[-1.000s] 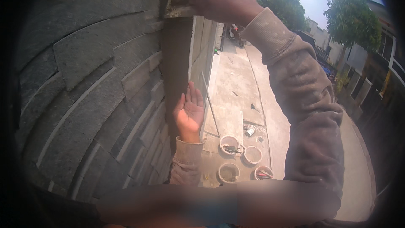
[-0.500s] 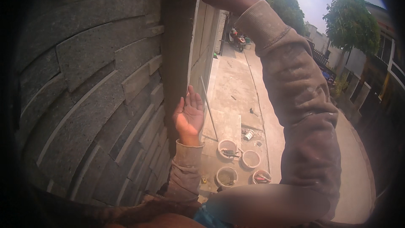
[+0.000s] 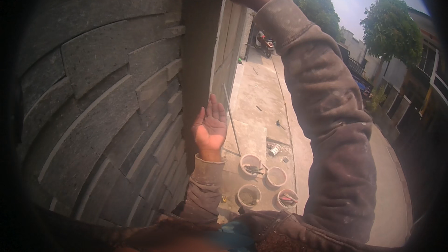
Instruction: The person applies mortar to a stone wall using a trowel and a hawk. They scoop mortar from a bucket, spread it onto the hawk, and then apply it to the wall, smoothing the surface.
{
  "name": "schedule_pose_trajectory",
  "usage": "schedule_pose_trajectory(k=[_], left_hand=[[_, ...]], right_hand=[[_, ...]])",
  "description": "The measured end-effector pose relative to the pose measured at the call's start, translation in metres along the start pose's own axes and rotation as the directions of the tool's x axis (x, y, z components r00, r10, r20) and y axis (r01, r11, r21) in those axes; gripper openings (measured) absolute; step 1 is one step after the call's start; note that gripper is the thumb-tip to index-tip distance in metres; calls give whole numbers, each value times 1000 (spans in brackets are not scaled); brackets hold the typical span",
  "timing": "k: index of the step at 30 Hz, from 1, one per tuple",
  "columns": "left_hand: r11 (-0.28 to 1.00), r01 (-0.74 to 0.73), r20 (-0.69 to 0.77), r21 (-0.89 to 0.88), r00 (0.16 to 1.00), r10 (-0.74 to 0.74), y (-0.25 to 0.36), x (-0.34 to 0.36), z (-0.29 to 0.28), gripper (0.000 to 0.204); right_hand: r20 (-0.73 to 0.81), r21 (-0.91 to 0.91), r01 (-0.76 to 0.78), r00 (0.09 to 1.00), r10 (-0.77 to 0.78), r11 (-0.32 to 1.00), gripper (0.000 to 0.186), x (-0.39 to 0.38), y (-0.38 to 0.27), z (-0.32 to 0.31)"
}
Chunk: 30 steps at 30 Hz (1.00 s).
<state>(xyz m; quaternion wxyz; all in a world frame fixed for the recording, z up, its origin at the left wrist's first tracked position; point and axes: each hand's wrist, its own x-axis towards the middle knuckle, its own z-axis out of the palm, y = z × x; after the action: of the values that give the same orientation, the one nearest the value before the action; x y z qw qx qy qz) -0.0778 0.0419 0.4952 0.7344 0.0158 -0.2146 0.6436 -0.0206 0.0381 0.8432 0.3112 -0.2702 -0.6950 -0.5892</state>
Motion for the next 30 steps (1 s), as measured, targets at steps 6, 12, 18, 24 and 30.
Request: schedule_pose_trajectory(k=[6, 12, 18, 24, 30], left_hand=[[1000, -22, 1, 6, 1000, 22, 4, -1, 4, 35], [1000, -26, -10, 16, 1000, 27, 0, 0, 2, 36], [1000, -18, -4, -1, 1000, 18, 4, -3, 4, 35], [999, -28, 30, 27, 999, 27, -4, -3, 0, 44], [999, -43, 36, -6, 998, 43, 9, -2, -1, 35]], right_hand=[[200, 94, -19, 980, 0, 995, 29, -14, -21, -23], [56, 105, -142, 989, 137, 984, 33, -4, -12, -25], [21, 111, -149, 989, 147, 983, 35, 6, -8, -8], [112, 103, -165, 982, 153, 981, 33, 9, 3, -12], [176, 195, -128, 980, 94, 972, 30, 3, -19, -17]])
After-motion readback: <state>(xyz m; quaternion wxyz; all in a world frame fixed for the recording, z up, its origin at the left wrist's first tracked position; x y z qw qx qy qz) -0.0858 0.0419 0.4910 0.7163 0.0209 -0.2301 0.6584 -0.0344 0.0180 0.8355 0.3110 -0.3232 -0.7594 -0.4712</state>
